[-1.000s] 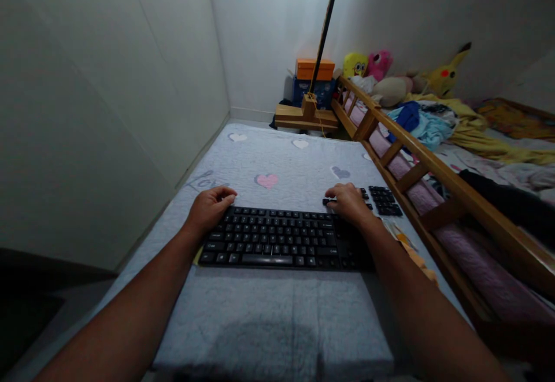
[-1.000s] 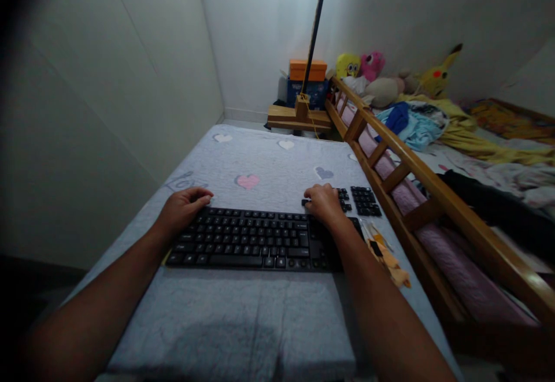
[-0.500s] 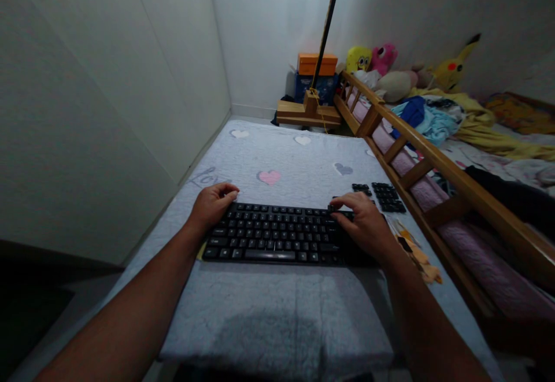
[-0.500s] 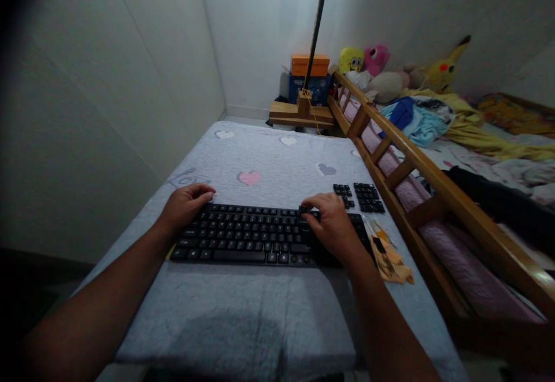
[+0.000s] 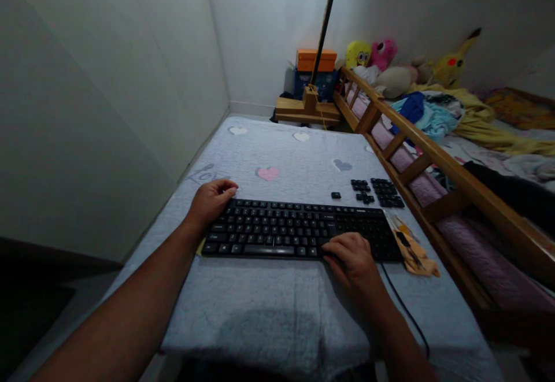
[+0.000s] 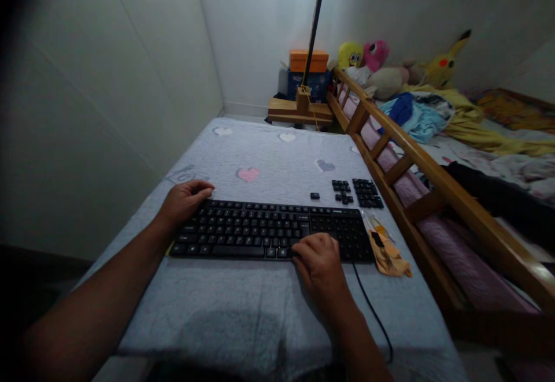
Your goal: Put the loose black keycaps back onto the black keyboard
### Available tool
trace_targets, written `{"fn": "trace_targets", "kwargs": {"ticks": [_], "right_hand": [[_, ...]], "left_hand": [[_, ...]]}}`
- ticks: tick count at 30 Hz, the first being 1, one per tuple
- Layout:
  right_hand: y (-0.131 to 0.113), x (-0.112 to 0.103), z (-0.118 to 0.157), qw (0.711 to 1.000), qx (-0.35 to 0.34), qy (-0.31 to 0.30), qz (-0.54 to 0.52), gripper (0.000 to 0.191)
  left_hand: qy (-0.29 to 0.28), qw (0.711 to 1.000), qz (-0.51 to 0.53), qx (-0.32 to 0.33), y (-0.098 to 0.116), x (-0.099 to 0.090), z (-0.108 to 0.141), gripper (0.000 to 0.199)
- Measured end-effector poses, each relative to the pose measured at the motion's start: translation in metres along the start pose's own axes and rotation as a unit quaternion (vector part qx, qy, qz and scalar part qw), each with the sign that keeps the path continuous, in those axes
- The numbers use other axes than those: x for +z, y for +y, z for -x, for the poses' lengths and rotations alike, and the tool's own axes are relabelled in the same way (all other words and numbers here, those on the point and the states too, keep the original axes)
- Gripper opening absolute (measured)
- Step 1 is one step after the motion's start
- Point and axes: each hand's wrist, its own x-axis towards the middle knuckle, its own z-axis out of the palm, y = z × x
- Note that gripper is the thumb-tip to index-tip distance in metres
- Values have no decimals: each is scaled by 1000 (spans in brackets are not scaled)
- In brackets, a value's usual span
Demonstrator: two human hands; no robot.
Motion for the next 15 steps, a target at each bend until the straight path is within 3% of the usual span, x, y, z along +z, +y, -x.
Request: {"fn": "trace_targets", "kwargs": {"ticks": [15], "right_hand": [[-1, 6, 3, 999, 27, 37, -27, 13]], "left_hand": [[0, 1000, -3, 0, 3, -1, 2, 29]]}}
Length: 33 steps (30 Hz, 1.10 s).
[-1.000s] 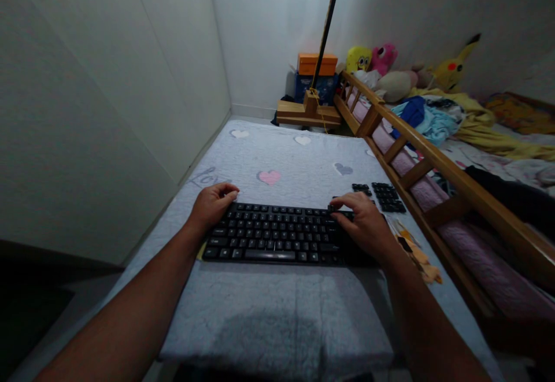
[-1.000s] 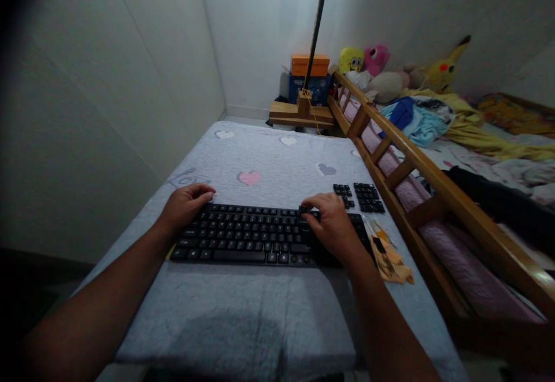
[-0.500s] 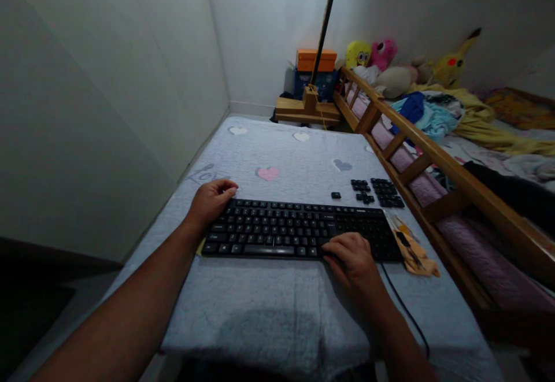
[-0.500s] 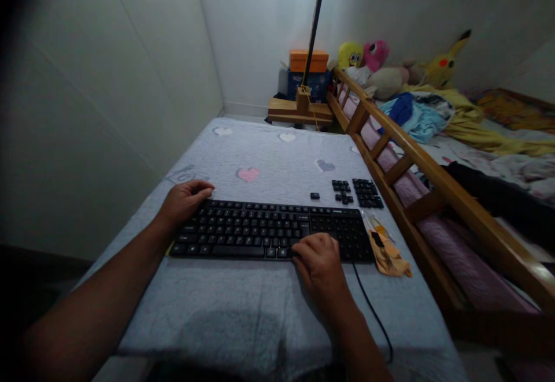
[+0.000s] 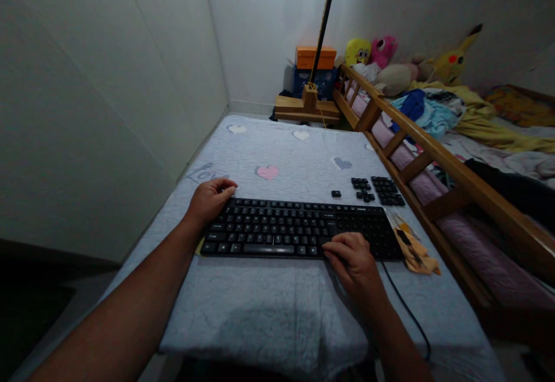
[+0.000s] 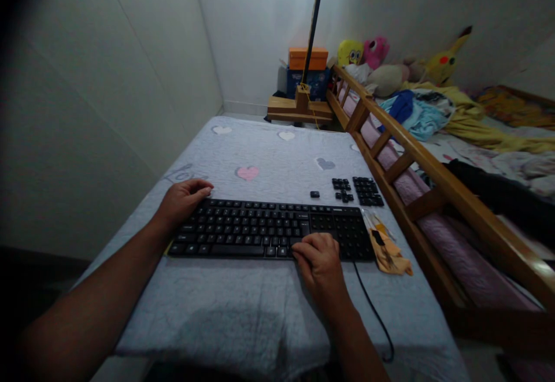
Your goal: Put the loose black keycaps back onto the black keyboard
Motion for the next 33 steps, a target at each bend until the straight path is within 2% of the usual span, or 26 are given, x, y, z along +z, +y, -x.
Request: {"fn": "trace_targets", "kwargs": {"ticks": [15, 33], "right_hand": [[-3, 5, -2, 1000, -5, 16, 26, 13], [-8, 4, 2, 998, -7, 21, 50, 15]], "left_hand": [[8, 1000, -1, -18, 6, 1, 2, 28], [6, 1000, -11, -5, 3, 1, 1, 28]]}}
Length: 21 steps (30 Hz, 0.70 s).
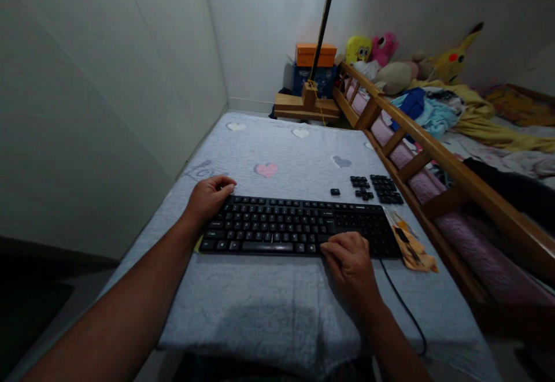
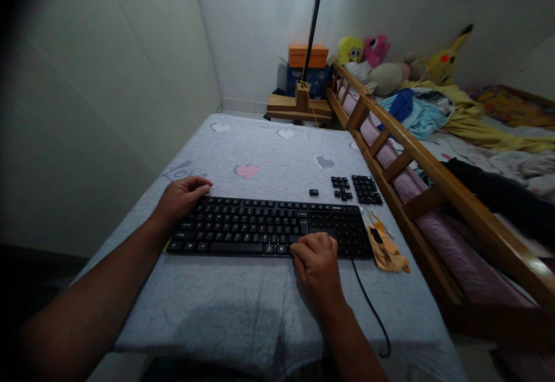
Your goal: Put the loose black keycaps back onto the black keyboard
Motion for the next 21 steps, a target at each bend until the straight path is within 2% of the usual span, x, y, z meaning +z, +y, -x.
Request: {"fn": "trace_targets", "kwargs": {"ticks": [4, 7, 9, 12, 17, 21], "right_hand": [[5, -18, -9, 999, 20, 44, -15, 14], [17, -39, -30, 997, 42, 62, 3, 13], [29, -49, -49, 997, 45, 52, 37, 13], [50, -50, -81, 994, 62, -20, 91, 15], [80, -25, -122, 968, 104, -143, 178, 20], [94, -9, -140, 951, 123, -196, 203, 23]], "left_hand": [[0, 1000, -5, -1, -2, 0, -1, 28], [-4, 1000, 1, -7, -2, 0, 0, 29], [-6, 1000, 11, -13, -2, 0, 0, 30], [-7, 1000, 25, -17, -1, 0, 0, 32], [-3, 999, 22, -25, 2, 0, 1, 30], [-2, 1000, 24, -17, 2, 0, 1, 29]]}}
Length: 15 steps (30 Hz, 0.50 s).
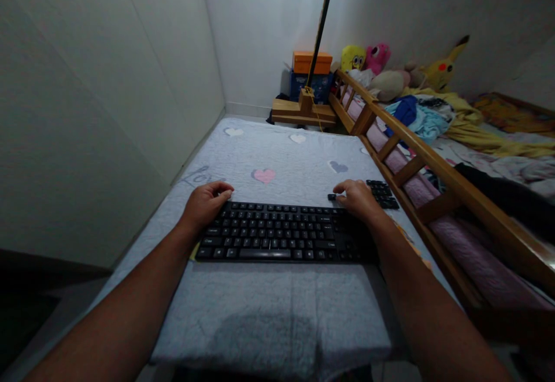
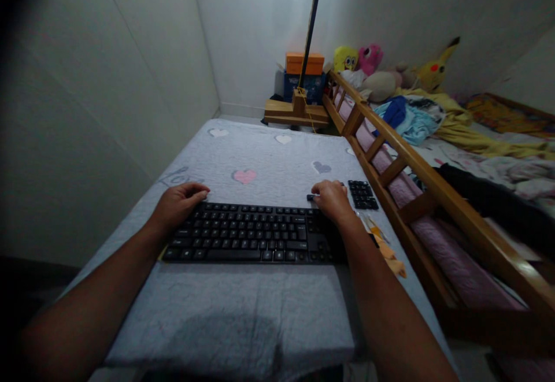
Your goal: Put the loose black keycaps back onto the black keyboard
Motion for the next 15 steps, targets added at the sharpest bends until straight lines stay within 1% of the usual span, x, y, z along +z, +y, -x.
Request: {"fn": "trace_targets", "kwargs": {"ticks": [5, 9, 12, 15], "right_hand": [[0, 9, -12, 999, -2, -34, 0, 19], [-2, 11, -14, 999, -4, -36, -12, 19], [-3, 4, -10, 999, -4, -25, -30, 19], [-5, -8, 6, 998, -8, -5, -62, 19]], "left_hand": [[-3, 1000, -2, 2, -1, 0, 0, 29], [-3, 1000, -3, 4, -3, 1, -1, 29], [-4, 1000, -10, 6, -3, 0, -1, 30], [-5, 1000, -11, 7, -3, 0, -1, 29]]}}
